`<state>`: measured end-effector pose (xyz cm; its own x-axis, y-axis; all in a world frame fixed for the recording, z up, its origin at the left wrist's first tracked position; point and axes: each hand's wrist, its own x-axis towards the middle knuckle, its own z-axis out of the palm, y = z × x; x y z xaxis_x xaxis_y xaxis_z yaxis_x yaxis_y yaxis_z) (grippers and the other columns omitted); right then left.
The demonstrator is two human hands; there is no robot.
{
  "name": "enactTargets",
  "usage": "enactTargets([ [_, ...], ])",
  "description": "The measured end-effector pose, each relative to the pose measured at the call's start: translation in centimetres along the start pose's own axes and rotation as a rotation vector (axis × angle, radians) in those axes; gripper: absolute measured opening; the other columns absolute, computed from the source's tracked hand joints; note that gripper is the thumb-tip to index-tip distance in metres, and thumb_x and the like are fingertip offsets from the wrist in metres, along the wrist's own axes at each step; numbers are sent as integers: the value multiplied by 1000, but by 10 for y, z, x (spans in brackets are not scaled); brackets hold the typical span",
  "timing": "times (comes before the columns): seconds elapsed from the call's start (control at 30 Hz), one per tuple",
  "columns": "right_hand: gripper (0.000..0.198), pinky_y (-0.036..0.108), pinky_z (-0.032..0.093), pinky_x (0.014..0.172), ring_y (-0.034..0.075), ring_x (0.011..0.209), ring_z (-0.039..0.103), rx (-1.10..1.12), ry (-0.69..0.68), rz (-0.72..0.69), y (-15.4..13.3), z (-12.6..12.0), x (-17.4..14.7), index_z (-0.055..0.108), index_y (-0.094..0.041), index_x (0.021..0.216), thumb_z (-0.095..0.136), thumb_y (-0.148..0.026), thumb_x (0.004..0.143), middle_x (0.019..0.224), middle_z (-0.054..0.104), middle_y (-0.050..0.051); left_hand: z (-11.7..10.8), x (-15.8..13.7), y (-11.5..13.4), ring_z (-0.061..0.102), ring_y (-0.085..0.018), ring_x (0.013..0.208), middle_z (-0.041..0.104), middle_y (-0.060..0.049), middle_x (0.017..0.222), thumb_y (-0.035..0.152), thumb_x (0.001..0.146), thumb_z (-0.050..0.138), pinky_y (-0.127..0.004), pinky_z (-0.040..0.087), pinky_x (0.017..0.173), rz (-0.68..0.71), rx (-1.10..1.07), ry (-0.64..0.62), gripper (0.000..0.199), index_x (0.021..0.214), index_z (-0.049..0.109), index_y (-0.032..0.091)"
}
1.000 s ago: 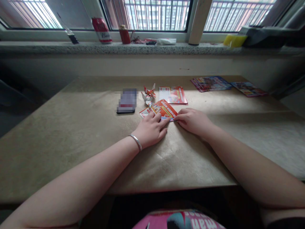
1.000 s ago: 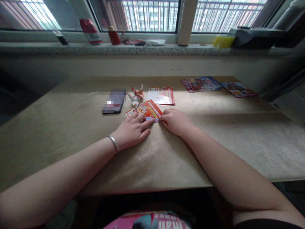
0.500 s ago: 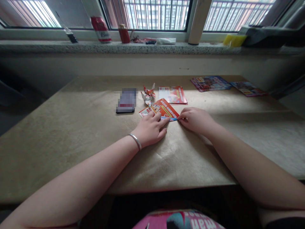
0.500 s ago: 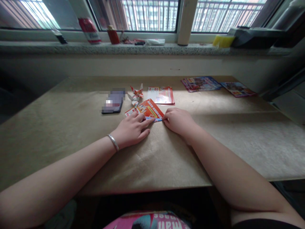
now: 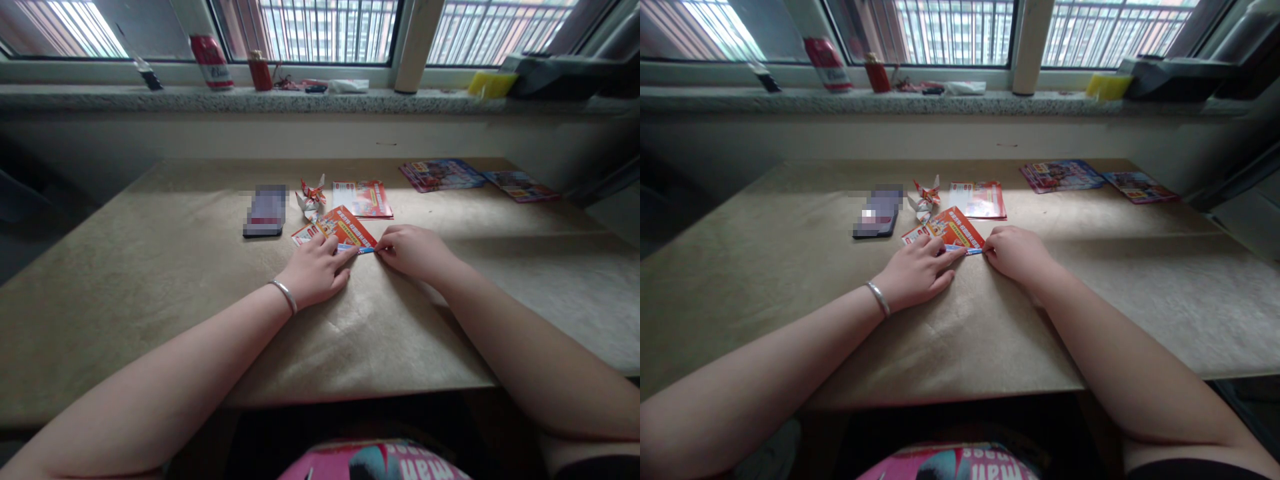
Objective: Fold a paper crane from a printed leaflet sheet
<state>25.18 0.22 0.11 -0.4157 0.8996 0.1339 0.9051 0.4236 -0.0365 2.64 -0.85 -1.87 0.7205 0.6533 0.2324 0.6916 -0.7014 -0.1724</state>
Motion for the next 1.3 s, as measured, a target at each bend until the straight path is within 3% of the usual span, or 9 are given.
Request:
enactTargets([
  [0.67, 27, 29, 37, 58, 20, 86, 66, -114, -153, 100, 13, -13, -1, 78, -30, 90, 52, -30, 81, 97, 75, 0, -1, 0, 0, 49, -28, 114, 59, -12, 118, 44, 97, 37, -39, 39, 98, -26, 16, -54, 49, 141, 48, 28],
  [0.8, 26, 29, 41, 62, 19, 83, 66, -86, -67, 68, 21, -14, -3, 78, -27, 89, 53, -27, 82, 99, 74, 1, -1, 0, 0, 50, -28, 113, 59, -12, 118, 44, 97, 38, -39, 40, 97, -25, 20, -49, 49, 142, 48, 28],
  [0.93, 25, 28, 47, 80, 17, 89, 65, 108, 115, -79, 17, -8, -3, 77, -22, 94, 53, -24, 86, 100, 74, 3, -1, 0, 1, 50, -29, 114, 59, -12, 118, 43, 96, 38, -40, 39, 97, -20, 25, -36, 49, 141, 48, 27],
  [1.1, 28, 30, 48, 82, 18, 86, 65, 125, 61, -232, -1, 4, 0, 77, -20, 97, 50, -21, 89, 96, 73, 6, -1, 0, 1, 52, -28, 111, 61, -14, 115, 42, 97, 38, -40, 39, 97, -1, 52, -34, 50, 142, 48, 24],
  [1.3, 29, 28, 48, 79, 18, 84, 66, 131, 49, -170, -4, 8, 3, 77, -21, 97, 50, -23, 88, 93, 73, 5, -2, 1, 1, 53, -27, 111, 64, -14, 111, 39, 98, 37, -40, 37, 96, 54, 80, -55, 51, 142, 47, 18],
])
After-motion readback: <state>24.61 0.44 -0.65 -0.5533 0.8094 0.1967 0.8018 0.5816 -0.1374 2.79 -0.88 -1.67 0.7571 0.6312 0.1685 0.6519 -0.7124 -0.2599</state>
